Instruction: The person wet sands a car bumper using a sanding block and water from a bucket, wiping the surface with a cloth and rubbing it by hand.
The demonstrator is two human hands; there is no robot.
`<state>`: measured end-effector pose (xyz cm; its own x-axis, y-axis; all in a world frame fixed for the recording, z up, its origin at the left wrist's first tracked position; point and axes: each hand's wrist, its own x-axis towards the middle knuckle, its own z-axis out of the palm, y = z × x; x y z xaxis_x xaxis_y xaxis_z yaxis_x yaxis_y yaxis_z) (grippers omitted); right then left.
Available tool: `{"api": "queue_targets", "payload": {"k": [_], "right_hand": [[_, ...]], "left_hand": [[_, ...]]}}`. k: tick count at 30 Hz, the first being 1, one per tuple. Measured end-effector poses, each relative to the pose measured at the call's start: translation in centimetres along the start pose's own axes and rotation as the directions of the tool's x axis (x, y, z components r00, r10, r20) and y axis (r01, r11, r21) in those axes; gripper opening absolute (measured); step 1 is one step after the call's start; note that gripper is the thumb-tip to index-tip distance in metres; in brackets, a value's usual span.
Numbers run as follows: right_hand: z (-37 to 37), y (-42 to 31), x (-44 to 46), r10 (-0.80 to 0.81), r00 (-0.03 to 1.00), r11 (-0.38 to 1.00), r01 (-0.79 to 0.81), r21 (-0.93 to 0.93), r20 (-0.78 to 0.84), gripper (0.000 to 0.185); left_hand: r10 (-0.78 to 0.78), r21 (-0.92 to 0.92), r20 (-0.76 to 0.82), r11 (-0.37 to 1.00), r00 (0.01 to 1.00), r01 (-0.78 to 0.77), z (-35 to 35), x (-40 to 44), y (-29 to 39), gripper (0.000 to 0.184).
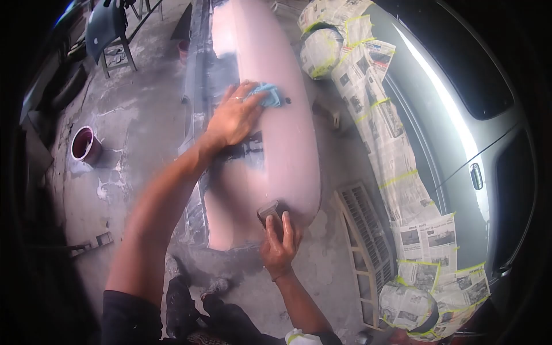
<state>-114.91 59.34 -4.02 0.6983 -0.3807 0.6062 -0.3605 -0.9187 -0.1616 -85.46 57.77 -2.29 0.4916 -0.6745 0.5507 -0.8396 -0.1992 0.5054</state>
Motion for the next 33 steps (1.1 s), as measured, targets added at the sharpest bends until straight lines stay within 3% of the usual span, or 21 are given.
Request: {"api": "queue_targets", "payload": {"k": [2, 5, 7, 12, 15, 17, 19, 21, 25, 27, 30, 31, 33], "right_hand": [[0.3, -0.1, -0.1, 0.024, 1.000, 1.000, -0.025, -0.009, -0.011, 0.036], [2.3, 0.9, 9.1, 0.008, 0.997, 1.000, -0.010, 0.029, 0.072, 0.041], [2.5, 1.2, 10.0, 0.025, 0.996, 0.997, -0.030, 0.065, 0.082, 0.037], [0.8, 3.8, -6.8, -0.078, 0.997, 0.996, 0.077, 0.041, 0.015, 0.032], [1.1, 3.2, 0.4, -0.120, 0.992, 0.991, 0.116, 0.072, 0.050, 0.035], [2.4, 3.2, 9.9, -0.062, 0.988, 0.988, 0.040, 0.149, 0.145, 0.039], [3.9, 2.9, 13.2, -0.076, 0.996, 0.988, 0.068, 0.141, 0.056, 0.038], [2.3, 3.8, 8.4, -0.104, 0.990, 0.985, 0.090, 0.145, 0.092, 0.032], [2.0, 7.9, -10.4, -0.179, 0.983, 0.977, 0.182, 0.110, -0.042, 0.028], [1.2, 8.9, -6.1, -0.298, 0.954, 0.948, 0.298, 0.116, -0.016, 0.033], [2.2, 8.6, 8.3, -0.069, 0.993, 0.980, 0.049, 0.195, 0.100, 0.041], [3.3, 9.0, 12.2, -0.052, 0.994, 0.979, 0.033, 0.200, 0.095, 0.044], [3.4, 9.4, 12.6, -0.027, 0.996, 0.979, 0.008, 0.205, 0.089, 0.046]], "left_hand": [[-0.005, -0.003, 0.016, 1.000, 1.000, 0.005, 0.2, -0.3, 0.1, 0.042], [0.012, -0.006, 0.005, 1.000, 1.000, -0.012, 0.3, 0.0, -0.4, 0.042], [0.026, -0.017, -0.012, 0.999, 1.000, -0.027, 0.4, -0.4, -0.2, 0.042], [-0.010, -0.015, -0.005, 1.000, 1.000, 0.010, -0.2, -0.1, 0.1, 0.042], [-0.010, 0.002, -0.010, 1.000, 1.000, 0.010, -0.5, 0.5, 0.1, 0.042], [0.008, -0.004, -0.032, 1.000, 0.999, -0.008, 0.5, 0.0, -0.2, 0.041], [0.017, -0.005, -0.024, 1.000, 1.000, -0.017, 0.7, -0.3, -0.4, 0.041], [0.020, -0.014, -0.021, 1.000, 1.000, -0.020, 0.5, 0.1, -0.5, 0.041], [-0.008, -0.017, -0.004, 1.000, 1.000, 0.008, 0.0, 0.1, 0.0, 0.041], [-0.007, 0.029, 0.006, 1.000, 1.000, 0.007, -0.3, 0.2, 0.1, 0.041], [0.017, 0.010, -0.043, 1.000, 0.999, -0.016, 0.5, 0.3, -0.3, 0.040], [-0.007, 0.026, -0.024, 1.000, 1.000, 0.008, 0.2, 0.3, 0.1, 0.040], [0.008, 0.039, -0.011, 0.999, 1.000, -0.008, 0.4, 0.4, -0.1, 0.040]]}}
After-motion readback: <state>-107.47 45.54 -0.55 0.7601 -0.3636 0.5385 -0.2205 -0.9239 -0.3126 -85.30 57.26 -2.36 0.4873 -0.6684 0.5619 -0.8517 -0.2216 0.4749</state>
